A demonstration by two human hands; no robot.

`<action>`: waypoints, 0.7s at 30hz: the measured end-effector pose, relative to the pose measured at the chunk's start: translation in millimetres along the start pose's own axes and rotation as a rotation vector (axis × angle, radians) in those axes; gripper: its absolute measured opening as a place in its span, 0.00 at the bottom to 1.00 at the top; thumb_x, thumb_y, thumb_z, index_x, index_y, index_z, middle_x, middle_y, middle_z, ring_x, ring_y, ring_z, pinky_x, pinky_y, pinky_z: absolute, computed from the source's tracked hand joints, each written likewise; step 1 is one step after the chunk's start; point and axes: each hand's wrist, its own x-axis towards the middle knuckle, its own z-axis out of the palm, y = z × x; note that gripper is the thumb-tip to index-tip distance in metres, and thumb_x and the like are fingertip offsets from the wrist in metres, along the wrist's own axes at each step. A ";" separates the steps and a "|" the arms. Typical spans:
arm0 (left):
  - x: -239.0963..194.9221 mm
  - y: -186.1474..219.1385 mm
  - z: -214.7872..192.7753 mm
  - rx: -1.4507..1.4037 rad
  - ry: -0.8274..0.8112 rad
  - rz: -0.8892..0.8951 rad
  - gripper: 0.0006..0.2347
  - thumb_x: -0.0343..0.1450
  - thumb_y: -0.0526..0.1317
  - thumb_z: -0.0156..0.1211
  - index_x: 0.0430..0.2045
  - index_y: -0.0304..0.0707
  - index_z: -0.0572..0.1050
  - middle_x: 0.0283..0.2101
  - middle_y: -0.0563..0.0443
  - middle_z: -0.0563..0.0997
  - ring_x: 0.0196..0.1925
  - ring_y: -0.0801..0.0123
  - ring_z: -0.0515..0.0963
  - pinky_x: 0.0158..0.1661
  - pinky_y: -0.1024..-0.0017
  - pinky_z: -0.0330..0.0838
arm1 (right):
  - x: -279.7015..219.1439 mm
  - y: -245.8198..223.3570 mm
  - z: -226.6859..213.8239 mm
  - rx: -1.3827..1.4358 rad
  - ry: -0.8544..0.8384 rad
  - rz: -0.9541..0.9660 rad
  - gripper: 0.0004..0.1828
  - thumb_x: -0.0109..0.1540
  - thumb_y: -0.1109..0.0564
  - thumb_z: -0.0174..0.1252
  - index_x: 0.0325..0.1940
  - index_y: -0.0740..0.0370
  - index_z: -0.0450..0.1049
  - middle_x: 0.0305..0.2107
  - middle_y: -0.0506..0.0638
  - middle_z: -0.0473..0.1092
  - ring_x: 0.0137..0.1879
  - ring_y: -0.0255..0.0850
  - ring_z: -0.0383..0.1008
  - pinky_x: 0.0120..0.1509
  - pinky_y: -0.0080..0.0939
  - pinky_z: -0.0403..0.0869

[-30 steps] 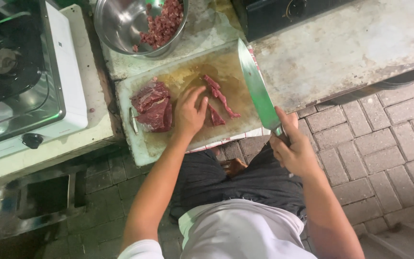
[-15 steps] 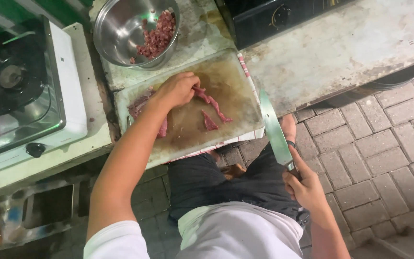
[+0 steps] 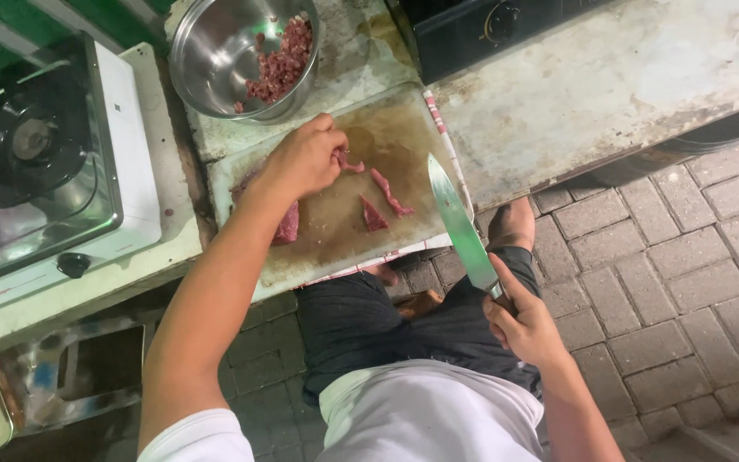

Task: The person cuts a large piece of raw meat into thin strips and then into smaller pieces on a cutting board using a knife. The cut pieces are placed into a metal bowl.

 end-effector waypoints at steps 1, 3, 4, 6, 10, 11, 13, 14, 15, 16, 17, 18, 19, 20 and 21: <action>-2.4 5.2 4.0 0.001 -0.003 0.003 0.03 0.63 0.36 0.59 0.22 0.39 0.72 0.33 0.47 0.68 0.38 0.51 0.77 0.35 0.62 0.74 | -0.5 -0.3 -1.3 0.003 0.003 0.001 0.39 0.56 0.70 0.48 0.72 0.56 0.56 0.12 0.56 0.69 0.11 0.41 0.68 0.10 0.37 0.66; -7.9 16.4 14.6 -0.089 0.047 0.001 0.03 0.62 0.35 0.58 0.26 0.42 0.76 0.33 0.49 0.71 0.39 0.51 0.79 0.38 0.63 0.76 | -3.8 0.0 -4.3 0.034 0.011 -0.003 0.40 0.55 0.70 0.47 0.73 0.55 0.55 0.13 0.54 0.68 0.12 0.39 0.67 0.11 0.36 0.67; -10.0 19.7 24.2 -0.090 0.042 0.005 0.03 0.62 0.35 0.58 0.26 0.42 0.76 0.33 0.49 0.71 0.39 0.51 0.79 0.38 0.63 0.76 | -4.3 0.8 -5.5 0.037 0.016 0.000 0.40 0.55 0.70 0.47 0.73 0.55 0.55 0.13 0.54 0.68 0.12 0.39 0.67 0.11 0.36 0.67; -15.4 26.3 44.5 -0.094 0.101 -0.037 0.06 0.61 0.36 0.58 0.29 0.45 0.76 0.35 0.51 0.71 0.40 0.55 0.79 0.39 0.66 0.76 | -5.7 2.2 -7.9 0.018 0.029 -0.014 0.39 0.56 0.70 0.48 0.73 0.58 0.55 0.13 0.55 0.69 0.11 0.38 0.67 0.10 0.36 0.66; -26.1 66.7 17.5 -0.275 0.079 -0.025 0.08 0.60 0.33 0.59 0.30 0.40 0.78 0.34 0.46 0.74 0.39 0.49 0.79 0.39 0.62 0.77 | -7.6 6.1 -10.4 0.075 0.031 -0.003 0.39 0.56 0.70 0.48 0.73 0.57 0.55 0.13 0.55 0.69 0.11 0.39 0.67 0.10 0.35 0.66; -28.1 69.6 15.2 -0.287 0.075 -0.036 0.06 0.60 0.33 0.58 0.28 0.40 0.77 0.34 0.47 0.75 0.39 0.51 0.80 0.39 0.63 0.77 | -7.8 5.1 -10.4 0.068 0.026 -0.008 0.39 0.56 0.70 0.48 0.73 0.57 0.55 0.14 0.55 0.68 0.12 0.38 0.67 0.10 0.35 0.66; -28.7 68.6 14.5 -0.298 0.073 -0.051 0.04 0.61 0.34 0.58 0.26 0.41 0.77 0.34 0.49 0.76 0.38 0.53 0.80 0.39 0.65 0.77 | -5.9 2.9 -9.6 0.059 0.018 -0.015 0.39 0.56 0.70 0.49 0.73 0.57 0.55 0.14 0.55 0.68 0.12 0.37 0.66 0.10 0.35 0.66; -28.6 65.0 16.7 -0.320 0.090 -0.052 0.05 0.61 0.33 0.58 0.26 0.41 0.78 0.33 0.49 0.76 0.37 0.53 0.80 0.39 0.65 0.77 | -5.2 2.2 -8.1 0.071 0.019 -0.018 0.39 0.56 0.70 0.49 0.73 0.58 0.55 0.15 0.54 0.69 0.13 0.37 0.67 0.10 0.35 0.66; -28.6 61.5 18.9 -0.341 0.106 -0.053 0.05 0.61 0.33 0.59 0.27 0.41 0.78 0.32 0.48 0.77 0.36 0.53 0.81 0.39 0.66 0.77 | -4.7 1.5 -6.7 0.083 0.019 -0.022 0.39 0.56 0.70 0.49 0.73 0.59 0.55 0.15 0.54 0.69 0.13 0.37 0.67 0.10 0.34 0.66; -29.1 55.5 23.9 -0.341 0.108 -0.057 0.05 0.61 0.33 0.59 0.27 0.41 0.78 0.32 0.48 0.77 0.36 0.53 0.81 0.39 0.66 0.77 | -3.8 1.0 -4.9 0.082 0.015 -0.022 0.39 0.56 0.70 0.49 0.73 0.59 0.55 0.15 0.54 0.69 0.13 0.37 0.67 0.10 0.34 0.66; -29.3 49.6 28.9 -0.369 0.105 -0.070 0.06 0.62 0.34 0.60 0.28 0.44 0.79 0.32 0.51 0.78 0.36 0.59 0.81 0.39 0.67 0.77 | -2.9 0.5 -3.3 0.081 0.012 -0.010 0.39 0.56 0.71 0.48 0.73 0.58 0.55 0.16 0.55 0.69 0.13 0.37 0.67 0.11 0.34 0.66; -28.5 44.1 34.3 -0.399 0.098 -0.079 0.06 0.62 0.36 0.61 0.30 0.47 0.79 0.33 0.53 0.79 0.36 0.64 0.81 0.39 0.68 0.77 | -3.2 0.2 -1.4 0.081 0.015 0.003 0.40 0.55 0.71 0.48 0.72 0.58 0.56 0.16 0.55 0.69 0.13 0.37 0.67 0.11 0.35 0.66; -29.8 43.9 29.5 -0.399 0.096 -0.078 0.06 0.62 0.36 0.61 0.30 0.47 0.79 0.33 0.53 0.79 0.36 0.64 0.81 0.39 0.68 0.77 | -2.2 1.7 -0.4 0.083 0.016 0.004 0.40 0.55 0.71 0.48 0.72 0.58 0.56 0.16 0.55 0.69 0.13 0.37 0.67 0.11 0.35 0.66; -31.5 43.8 24.9 -0.371 0.091 -0.078 0.08 0.63 0.36 0.61 0.33 0.46 0.79 0.36 0.51 0.79 0.39 0.60 0.81 0.40 0.65 0.77 | -1.7 3.3 0.6 0.082 0.015 0.004 0.40 0.56 0.71 0.48 0.73 0.57 0.56 0.17 0.55 0.69 0.14 0.37 0.67 0.11 0.35 0.67; -33.5 43.6 20.1 -0.342 0.087 -0.079 0.09 0.63 0.37 0.62 0.36 0.45 0.79 0.39 0.49 0.80 0.42 0.56 0.81 0.42 0.62 0.76 | -1.3 4.9 2.0 0.081 0.013 0.005 0.39 0.56 0.71 0.49 0.73 0.57 0.56 0.17 0.55 0.69 0.14 0.37 0.67 0.12 0.34 0.67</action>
